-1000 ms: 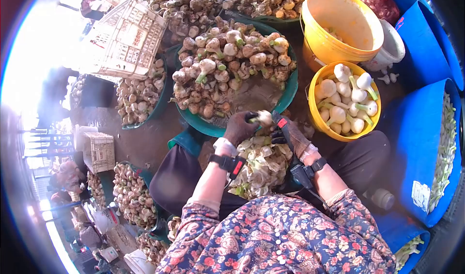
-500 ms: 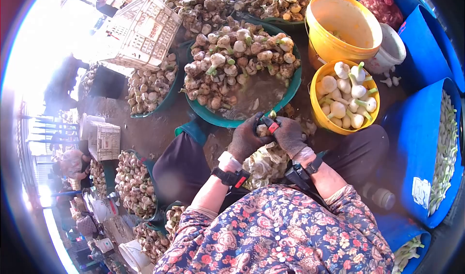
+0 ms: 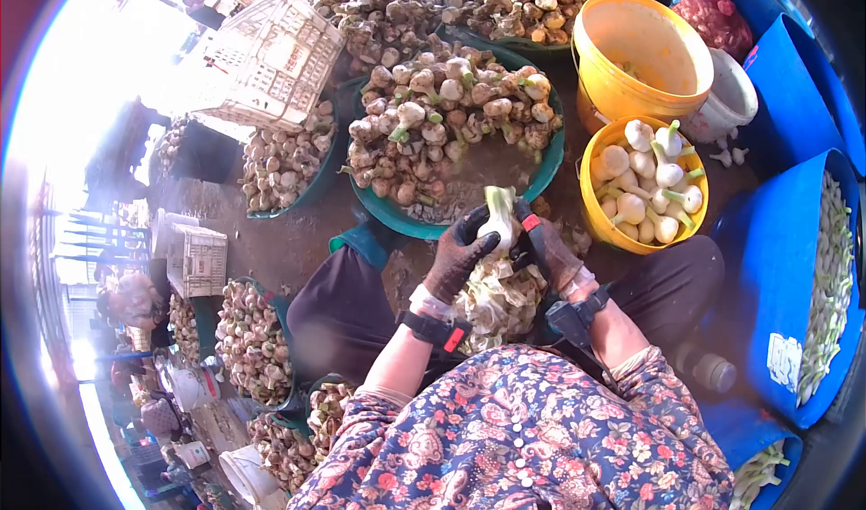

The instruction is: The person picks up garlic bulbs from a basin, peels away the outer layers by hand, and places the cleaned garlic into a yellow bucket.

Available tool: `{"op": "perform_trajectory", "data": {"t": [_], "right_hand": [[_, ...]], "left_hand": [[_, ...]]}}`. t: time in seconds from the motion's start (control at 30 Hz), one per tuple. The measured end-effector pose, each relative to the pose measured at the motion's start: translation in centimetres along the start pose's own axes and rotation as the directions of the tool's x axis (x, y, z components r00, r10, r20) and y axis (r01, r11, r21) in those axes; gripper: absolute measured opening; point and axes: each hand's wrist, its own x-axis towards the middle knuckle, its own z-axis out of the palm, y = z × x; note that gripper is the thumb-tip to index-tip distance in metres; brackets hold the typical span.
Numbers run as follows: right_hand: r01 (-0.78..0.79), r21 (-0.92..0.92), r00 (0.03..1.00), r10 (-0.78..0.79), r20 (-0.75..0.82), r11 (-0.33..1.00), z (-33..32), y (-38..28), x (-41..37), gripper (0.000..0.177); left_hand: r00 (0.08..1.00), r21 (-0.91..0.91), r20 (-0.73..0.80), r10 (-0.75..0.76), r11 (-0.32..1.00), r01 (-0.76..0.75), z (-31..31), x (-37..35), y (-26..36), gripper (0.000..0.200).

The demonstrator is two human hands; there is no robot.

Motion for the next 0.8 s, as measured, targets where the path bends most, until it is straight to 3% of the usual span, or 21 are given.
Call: {"op": "perform_trajectory", "data": {"t": [0.07, 0.1, 0.13, 0.17, 0.23, 0.27, 0.33, 0.37, 0.4, 0.43, 0.47, 0.5, 0.53, 0.6, 0.63, 0.67, 0.7, 0.73, 0.77, 0.8], "right_hand": [[-0.182, 0.05, 0.983, 0.181, 0.013, 0.982, 1.8, -2.2, -2.3, 0.057], [-0.274, 0.077, 0.962, 0.273, 0.017, 0.959, 2.1, -2.5, -3.1, 0.06], [-0.149, 0.042, 0.989, 0.148, 0.008, 0.988, 1.3, -1.1, -2.7, 0.058], [-0.119, -0.056, 0.993, 0.118, -0.03, 0.991, 0.4, -0.4, -1.8, 0.057], [-0.061, -0.253, 0.996, 0.041, -0.084, 0.966, -1.2, 0.9, 0.8, 0.057], [0.087, -0.498, 0.987, -0.143, -0.074, 0.863, -2.1, 2.4, 2.3, 0.057], [0.156, -0.636, 0.982, -0.188, 0.018, 0.755, -0.9, 0.8, 0.2, 0.056], [0.189, -0.698, 0.977, -0.203, 0.064, 0.691, -0.5, 0.1, -0.8, 0.055], [0.223, -0.714, 0.974, -0.171, 0.145, 0.663, -0.5, -0.1, -0.8, 0.048], [0.233, -0.587, 0.969, -0.135, 0.207, 0.775, -0.6, -0.5, -0.9, 0.047], [0.224, -0.444, 0.956, -0.108, 0.271, 0.867, -0.7, -0.9, -1.2, 0.047], [0.197, -0.293, 0.936, -0.091, 0.341, 0.936, -0.6, -1.4, -1.6, 0.047], [0.264, -0.26, 0.908, -0.148, 0.392, 0.929, 0.1, -2.6, -2.4, 0.054], [0.321, -0.315, 0.907, -0.194, 0.374, 0.893, -0.1, -1.6, -1.4, 0.058], [0.35, -0.341, 0.904, -0.219, 0.367, 0.872, -0.1, -1.0, -1.0, 0.06], [0.498, -0.499, 0.867, -0.392, 0.308, 0.709, 0.2, 0.0, -1.1, 0.058], [0.604, -0.681, 0.772, -0.517, 0.37, 0.414, 1.1, -0.5, -1.6, 0.058], [0.615, -0.786, 0.655, -0.597, 0.463, 0.065, 2.1, -1.6, -2.6, 0.058], [0.527, -0.799, 0.533, -0.62, 0.576, -0.29, 2.7, -2.3, -3.1, 0.058], [0.619, -0.777, 0.541, -0.656, 0.526, -0.113, 2.3, -1.0, -2.6, 0.054]], "left_hand": [[0.998, -0.102, -0.066, 0.007, 0.995, -0.014, 1.1, -0.2, -1.4, 0.064], [1.0, 0.067, -0.005, 0.013, 0.998, -0.012, 1.2, 0.1, -1.2, 0.065], [0.993, 0.282, -0.053, 0.102, 0.956, -0.083, 1.4, -0.3, -1.1, 0.063], [0.976, 0.486, -0.08, 0.202, 0.863, -0.139, 1.5, -0.6, -0.8, 0.062], [0.922, 0.767, -0.046, 0.384, 0.605, -0.213, 1.1, -0.4, 0.2, 0.057], [0.887, 0.872, -0.005, 0.462, 0.436, -0.223, 0.7, -0.2, 0.6, 0.054], [0.997, 0.724, -0.035, 0.064, 0.689, -0.019, -0.5, -0.1, 0.7, 0.045], [0.99, 0.63, -0.01, -0.143, 0.767, 0.118, -0.9, -0.1, 0.2, 0.041], [0.997, 0.642, -0.042, -0.07, 0.762, 0.081, -1.5, 0.0, -1.0, 0.028], [0.981, 0.391, -0.098, -0.165, 0.9, 0.191, -2.0, 0.2, -1.5, 0.027], [0.954, 0.102, -0.123, -0.273, 0.953, 0.286, -2.7, 0.3, -1.8, 0.026], [0.917, -0.198, -0.119, -0.382, 0.914, 0.355, -3.1, 0.2, -1.7, 0.025], [0.938, -0.309, -0.047, -0.344, 0.898, 0.314, -3.4, -0.2, -1.6, 0.024], [0.987, 0.009, -0.1, -0.128, 0.992, 0.129, -3.3, -1.0, -2.0, 0.024], [0.987, -0.01, -0.121, -0.103, 0.995, 0.102, -3.2, -1.1, -2.0, 0.023], [0.987, -0.027, -0.142, -0.078, 0.997, 0.075, -3.1, -1.2, -2.0, 0.023], [0.974, -0.228, -0.166, -0.151, 0.967, 0.111, -3.0, -1.1, -1.8, 0.021], [0.959, -0.421, -0.171, -0.227, 0.897, 0.137, -2.7, -0.9, -1.7, 0.02], [0.941, -0.597, -0.157, -0.3, 0.788, 0.152, -2.6, -0.7, -1.6, 0.019], [0.958, -0.613, -0.089, -0.272, 0.773, 0.162, -2.6, -0.6, -1.7, 0.019]]}}
